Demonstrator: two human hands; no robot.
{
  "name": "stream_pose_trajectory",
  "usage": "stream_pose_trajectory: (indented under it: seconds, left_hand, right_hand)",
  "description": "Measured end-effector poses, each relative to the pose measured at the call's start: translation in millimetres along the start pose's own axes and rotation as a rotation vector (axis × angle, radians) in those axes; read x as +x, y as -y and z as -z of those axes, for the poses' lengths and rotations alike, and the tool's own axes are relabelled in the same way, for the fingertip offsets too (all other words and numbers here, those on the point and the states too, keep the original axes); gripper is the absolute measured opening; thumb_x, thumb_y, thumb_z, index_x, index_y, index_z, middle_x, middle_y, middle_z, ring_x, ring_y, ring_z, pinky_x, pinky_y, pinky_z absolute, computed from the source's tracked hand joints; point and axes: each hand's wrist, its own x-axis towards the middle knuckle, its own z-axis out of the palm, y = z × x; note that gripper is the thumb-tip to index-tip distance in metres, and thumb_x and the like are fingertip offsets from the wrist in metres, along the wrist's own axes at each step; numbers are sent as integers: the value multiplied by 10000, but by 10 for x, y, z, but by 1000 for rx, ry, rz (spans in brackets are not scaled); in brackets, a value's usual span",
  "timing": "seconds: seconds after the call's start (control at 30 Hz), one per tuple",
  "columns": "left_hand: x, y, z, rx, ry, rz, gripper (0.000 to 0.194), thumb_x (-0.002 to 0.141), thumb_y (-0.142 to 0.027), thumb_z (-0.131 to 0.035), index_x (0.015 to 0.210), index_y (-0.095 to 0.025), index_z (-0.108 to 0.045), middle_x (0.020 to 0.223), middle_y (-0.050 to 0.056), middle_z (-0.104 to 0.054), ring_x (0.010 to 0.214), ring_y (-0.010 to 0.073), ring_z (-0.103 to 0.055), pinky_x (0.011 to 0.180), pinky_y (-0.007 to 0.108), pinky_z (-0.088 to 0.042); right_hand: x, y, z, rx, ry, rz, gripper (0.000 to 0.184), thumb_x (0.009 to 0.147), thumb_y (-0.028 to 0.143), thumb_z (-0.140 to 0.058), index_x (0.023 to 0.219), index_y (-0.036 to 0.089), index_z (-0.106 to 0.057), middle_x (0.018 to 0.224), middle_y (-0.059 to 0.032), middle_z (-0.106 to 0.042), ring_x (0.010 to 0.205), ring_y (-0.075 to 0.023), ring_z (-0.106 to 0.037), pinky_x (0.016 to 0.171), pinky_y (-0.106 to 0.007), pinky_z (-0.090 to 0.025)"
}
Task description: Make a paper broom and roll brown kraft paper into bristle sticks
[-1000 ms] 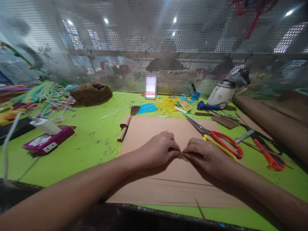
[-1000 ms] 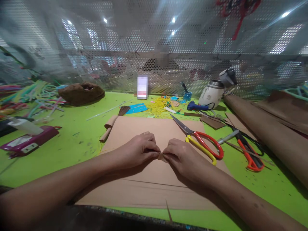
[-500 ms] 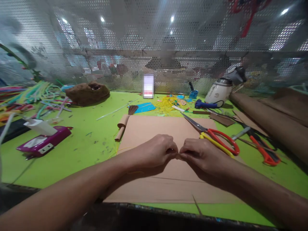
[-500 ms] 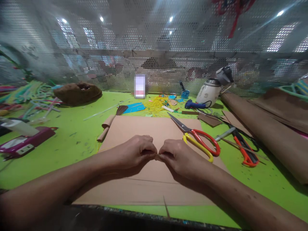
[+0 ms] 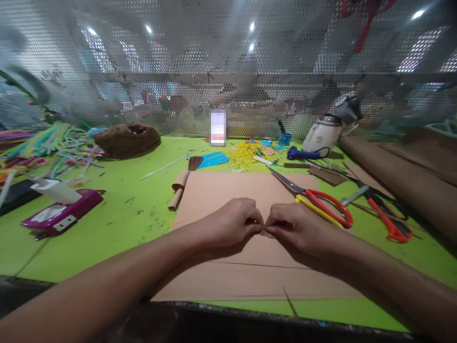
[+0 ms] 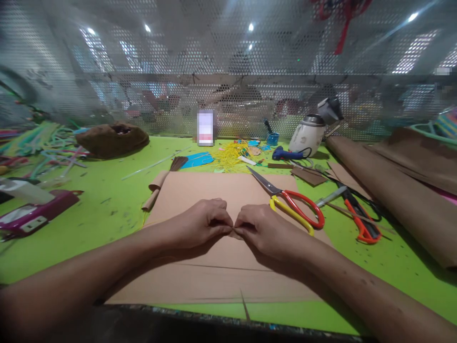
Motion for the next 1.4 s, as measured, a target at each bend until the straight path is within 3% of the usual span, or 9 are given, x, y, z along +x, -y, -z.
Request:
stream_pose_trajectory:
  seconds: [0.2, 0.4, 0.53, 1.07, 1.4]
  left_hand:
    - [-48, -37, 2, -2, -43, 51, 111, 843, -214, -552, 821, -153, -643, 752, 23, -590, 697, 131, -514, 629, 229, -380]
    - [-45, 47, -15, 75, -87, -143, 171, 867, -168, -520, 746, -143, -639, 763, 46, -553, 796, 151, -494, 707, 240, -382]
    - [-50, 69, -21, 83, -92, -188, 173, 867, -148, -516, 741, -139, -634, 724, 32, -519, 754, 142, -470, 668, 233, -374]
    - [-138, -38, 92, 230, -40, -100, 159, 850, -87, -479, 723, -148, -553, 738, 34, -527, 739, 145, -461, 633, 251, -358]
    - [-164, -141, 123, 345, 3, -80, 158, 850, -116, -478, 715, -162, -547, 740, 34, -520, 723, 153, -460, 632, 269, -358]
  right_hand:
    - [-48, 37, -25, -58, -45, -2, 153, 873, 221, -513, 791, 172, -634, 699, -19, -623, 604, -118, -520, 536, -233, -348]
    - [-26, -10, -53, -115, -18, 125, 155, 896, 173, -477, 799, 167, -598, 807, -39, -585, 726, -138, -519, 648, -259, -384]
    - [-27, -56, -56, -147, -3, 153, 176, 910, 199, -473, 762, 173, -565, 808, -31, -546, 717, -137, -493, 644, -267, -378]
    - [-111, -33, -28, -264, 24, 147, 121, 912, 191, -464, 836, 174, -557, 838, -25, -513, 719, -140, -471, 639, -286, -360]
    - [-182, -14, -34, -316, 61, 77, 200, 960, 255, -369, 883, 201, -546, 872, -28, -498, 717, -146, -469, 654, -309, -348]
